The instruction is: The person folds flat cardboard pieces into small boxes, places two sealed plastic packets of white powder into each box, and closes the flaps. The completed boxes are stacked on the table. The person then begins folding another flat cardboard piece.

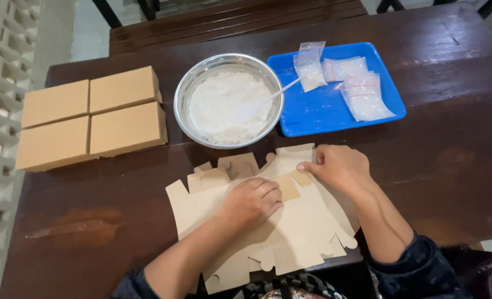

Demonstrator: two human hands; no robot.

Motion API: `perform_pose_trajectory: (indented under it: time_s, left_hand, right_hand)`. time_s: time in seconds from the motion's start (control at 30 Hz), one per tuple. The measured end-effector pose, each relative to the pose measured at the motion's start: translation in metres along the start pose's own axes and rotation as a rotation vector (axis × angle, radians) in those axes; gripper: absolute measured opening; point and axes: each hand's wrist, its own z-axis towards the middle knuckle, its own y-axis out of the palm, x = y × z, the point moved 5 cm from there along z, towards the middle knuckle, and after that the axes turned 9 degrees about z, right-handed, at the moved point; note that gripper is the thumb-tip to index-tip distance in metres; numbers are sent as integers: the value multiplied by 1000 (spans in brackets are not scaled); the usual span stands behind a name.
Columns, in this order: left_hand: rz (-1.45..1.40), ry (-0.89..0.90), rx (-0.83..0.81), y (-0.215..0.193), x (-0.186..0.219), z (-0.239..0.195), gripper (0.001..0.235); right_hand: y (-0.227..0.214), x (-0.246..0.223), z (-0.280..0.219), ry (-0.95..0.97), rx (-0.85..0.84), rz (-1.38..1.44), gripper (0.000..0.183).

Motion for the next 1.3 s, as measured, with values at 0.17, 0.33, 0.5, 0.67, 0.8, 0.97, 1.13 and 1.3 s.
perform_pose_trajectory:
  time_s: [0.17,0.33,0.5,0.67,0.8,0.97,1.13,1.3]
  left_hand:
    - [33,-118,-59,-1,-2,-2,23]
    - [71,25,-39,-10,0,5,20]
    - [28,-64,-67,-29,-2,17,21]
    - [32,-131,-52,-22,-3,10,27]
    - [56,-104,-64,-19,-1,9,23]
    - [43,-87,-35,-18,0,10,22]
    - [77,-63,-60,-15,-1,10,22]
    - [77,-54,-58,-16,1,9,24]
  right_hand:
    - [2,-5,-2,-51,39,-48,38]
    - [15,-15,-2,-111,19,-73,39]
    - [18,-11,2,-21,-35,-67,51]
    - [5,6,5,68,-44,-75,49]
    - [5,6,3,17,2,-55,52]
    - [31,-1,12,-33,-61,-130,47]
    - [23,-8,11,-63,-51,-115,50]
    - [-4,2,0,72,-67,-104,47]
